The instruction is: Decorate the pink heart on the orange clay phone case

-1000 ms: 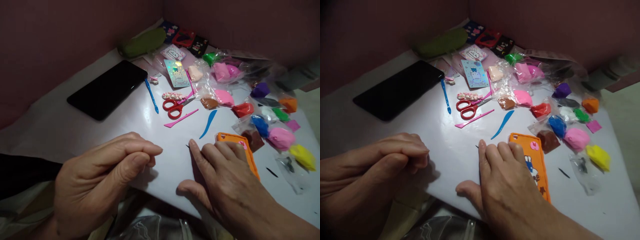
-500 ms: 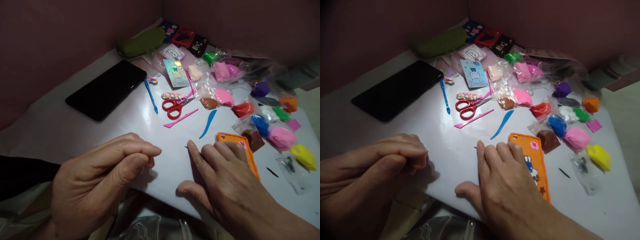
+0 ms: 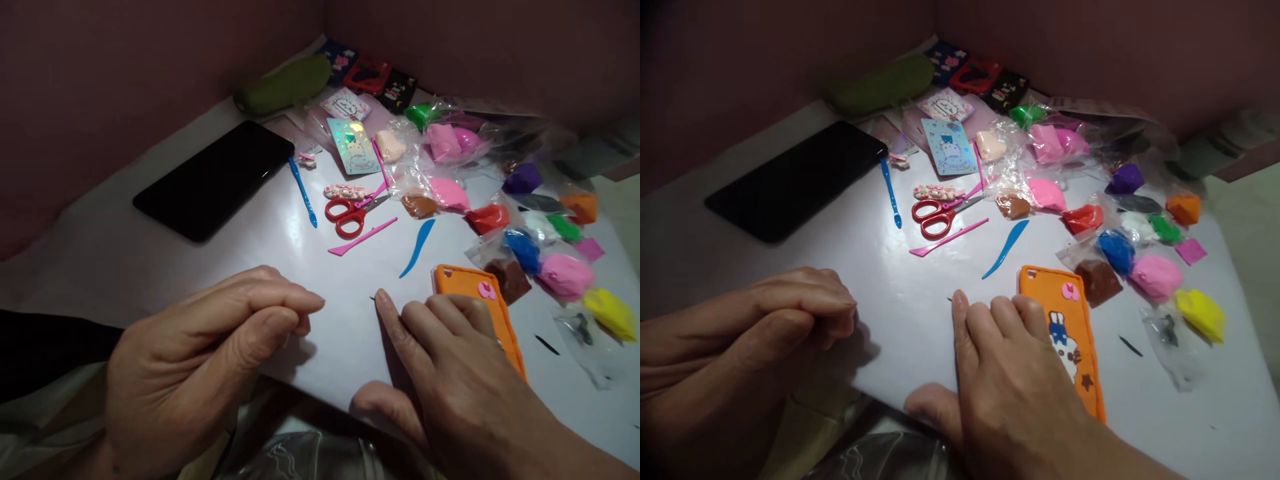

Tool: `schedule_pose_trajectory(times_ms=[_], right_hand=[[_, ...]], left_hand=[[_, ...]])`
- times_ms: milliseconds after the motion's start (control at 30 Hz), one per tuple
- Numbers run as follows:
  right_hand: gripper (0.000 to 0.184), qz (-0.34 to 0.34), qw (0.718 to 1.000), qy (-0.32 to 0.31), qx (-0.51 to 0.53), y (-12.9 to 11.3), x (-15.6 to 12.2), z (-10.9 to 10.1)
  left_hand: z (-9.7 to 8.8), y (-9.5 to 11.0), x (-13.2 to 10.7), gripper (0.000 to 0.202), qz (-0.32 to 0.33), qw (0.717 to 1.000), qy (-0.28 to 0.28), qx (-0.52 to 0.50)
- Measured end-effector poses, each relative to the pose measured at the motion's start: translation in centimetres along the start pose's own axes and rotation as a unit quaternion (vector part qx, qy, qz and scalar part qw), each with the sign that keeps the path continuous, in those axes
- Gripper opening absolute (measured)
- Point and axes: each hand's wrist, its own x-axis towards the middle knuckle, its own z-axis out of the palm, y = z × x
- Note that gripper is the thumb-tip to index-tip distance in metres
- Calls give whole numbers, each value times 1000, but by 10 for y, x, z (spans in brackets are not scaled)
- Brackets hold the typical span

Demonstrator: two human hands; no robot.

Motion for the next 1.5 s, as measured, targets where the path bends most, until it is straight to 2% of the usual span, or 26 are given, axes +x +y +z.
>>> schedule_pose_trajectory(times_ms=[133,333,533,700,933,1133,1300,1367,1433,1500], right_hand=[[69,-16,1000,0,12,-3,-3,-1],[71,22,999,-13,-19,4,-1,-1],[72,-16,1000,14,5,0,-6,0],[70,12,1000,-12,-14,3,-4,-2],[67,-17,1000,8,-2,-3,-7,-1],[71,10,1000,-11,-13,6,-4,-3],[71,11,1000,5,-23,10,-3,-9],[72,11,1000,5,-24,10,-1,-9],[74,15,1000,-2,-23,8,1,-7],[73,17,1000,-11,-24,4,2,-4]], left_hand=[[0,1,1,19,-9,1000,1,-13],[1,-2,-1,19,-19,1000,18,-12],[1,-1,-2,20,-12,1000,3,-16],[0,-1,-2,18,-17,1000,4,-5],[0,1,-3,19,-10,1000,0,-20],[-3,-1,-3,19,-11,1000,2,-13],[2,0,-1,18,-12,1000,1,-21],[6,2,-2,16,-16,999,20,-23],[11,5,-3,15,-40,995,84,-26],[15,7,-5,14,-43,994,97,-27]])
